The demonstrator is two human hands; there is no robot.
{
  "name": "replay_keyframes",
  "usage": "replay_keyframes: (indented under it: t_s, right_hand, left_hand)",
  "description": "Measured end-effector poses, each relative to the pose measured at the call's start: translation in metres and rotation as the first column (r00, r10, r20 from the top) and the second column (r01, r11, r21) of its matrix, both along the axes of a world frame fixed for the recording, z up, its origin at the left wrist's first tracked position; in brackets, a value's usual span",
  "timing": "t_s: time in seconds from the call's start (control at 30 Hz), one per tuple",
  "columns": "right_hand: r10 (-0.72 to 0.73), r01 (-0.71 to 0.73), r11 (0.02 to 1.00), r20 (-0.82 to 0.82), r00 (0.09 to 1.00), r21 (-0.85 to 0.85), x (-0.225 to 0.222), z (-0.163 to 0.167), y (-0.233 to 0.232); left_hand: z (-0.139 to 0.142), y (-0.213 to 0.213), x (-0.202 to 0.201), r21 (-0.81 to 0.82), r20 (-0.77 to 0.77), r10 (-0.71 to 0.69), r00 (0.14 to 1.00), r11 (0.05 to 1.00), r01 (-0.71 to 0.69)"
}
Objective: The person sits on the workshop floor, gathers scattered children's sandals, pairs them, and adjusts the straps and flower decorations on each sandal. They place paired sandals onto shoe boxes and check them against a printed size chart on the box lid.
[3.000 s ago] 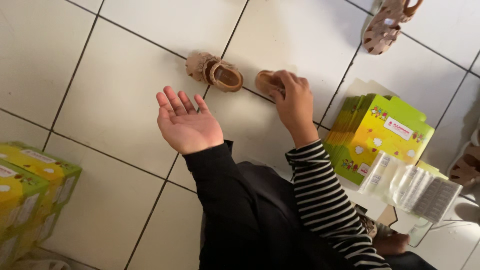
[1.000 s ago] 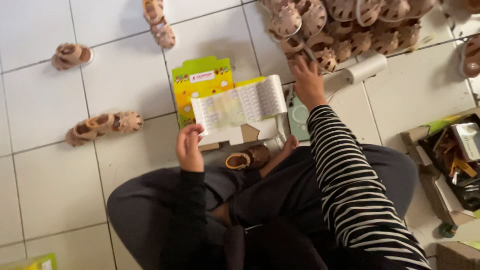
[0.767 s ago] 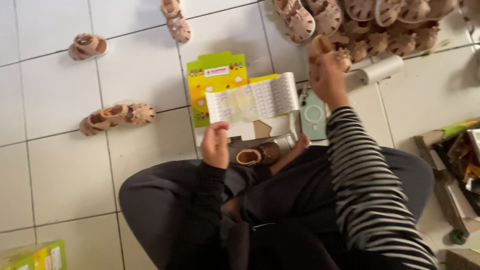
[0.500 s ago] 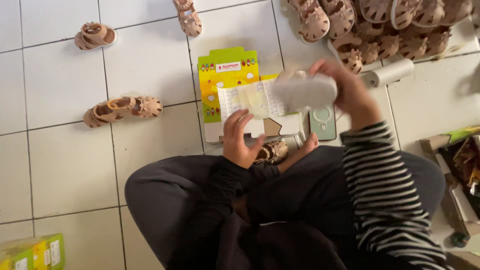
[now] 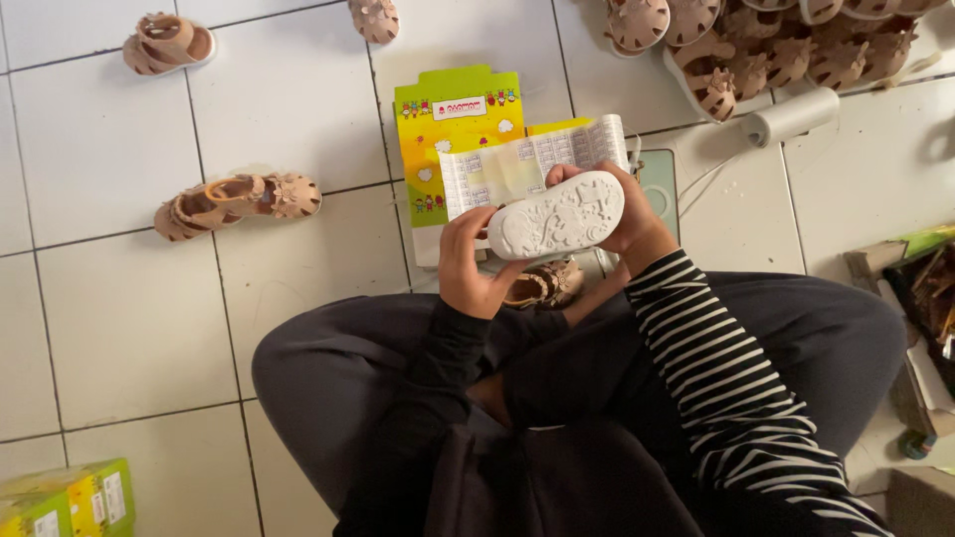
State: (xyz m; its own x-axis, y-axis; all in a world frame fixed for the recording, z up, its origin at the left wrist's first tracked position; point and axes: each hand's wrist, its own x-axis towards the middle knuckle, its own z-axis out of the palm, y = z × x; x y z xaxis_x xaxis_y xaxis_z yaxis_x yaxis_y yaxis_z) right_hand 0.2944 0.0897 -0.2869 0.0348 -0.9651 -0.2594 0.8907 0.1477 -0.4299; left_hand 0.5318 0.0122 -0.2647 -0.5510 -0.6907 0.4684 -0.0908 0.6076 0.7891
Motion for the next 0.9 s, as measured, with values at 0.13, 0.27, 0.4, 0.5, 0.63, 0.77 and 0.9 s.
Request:
replay_keyframes:
  t_s: [0.13,0.27,0.4,0.5,0.63,0.77,0.9]
  right_hand:
    - [0.024,-0.004,0.993,-0.162,0.986,0.118,0.006,0.009,0.000]
    - [0.027,0.005,0.997,-0.416,0.909,0.077,0.000,0.019,-0.006]
    - [-0.046,0.292,0.955,-0.998,-0.039,-0.056,-0.010,0.011,-0.039]
    - [-0.055,0.188,0.968,-0.875,-0.482,-0.165,-0.003,-0.009,-0.058]
    - [-0.013,0.198,0.970,-0.840,-0.543,-0.144,0.012,-0.032,-0.064]
    - [-0.025,0.223,0.958,-0.826,-0.564,-0.182,0.013,-0.037,-0.062]
    - [-0.038,0.231,0.950,-0.813,-0.581,-0.210,0.011,-0.037,-0.064]
  left_hand:
    - [-0.003,-0.005,-0.005,-0.204,0.067,-0.004,0.998,0.979,0.018]
    - [-0.024,-0.018,-0.002,-0.008,0.097,-0.056,0.994,0.998,0.057]
    - [-0.055,-0.038,0.005,0.684,-0.213,0.033,0.976,0.719,0.125]
    - [-0.075,-0.052,0.005,0.781,-0.490,0.104,0.865,0.493,0.383]
    - [-0.087,-0.052,0.000,0.790,-0.612,0.241,0.753,0.236,0.566]
    - [-0.085,-0.050,-0.011,0.777,-0.625,0.150,0.766,0.206,0.595]
    - [-0.083,-0.049,-0.017,0.810,-0.578,0.165,0.799,0.228,0.539]
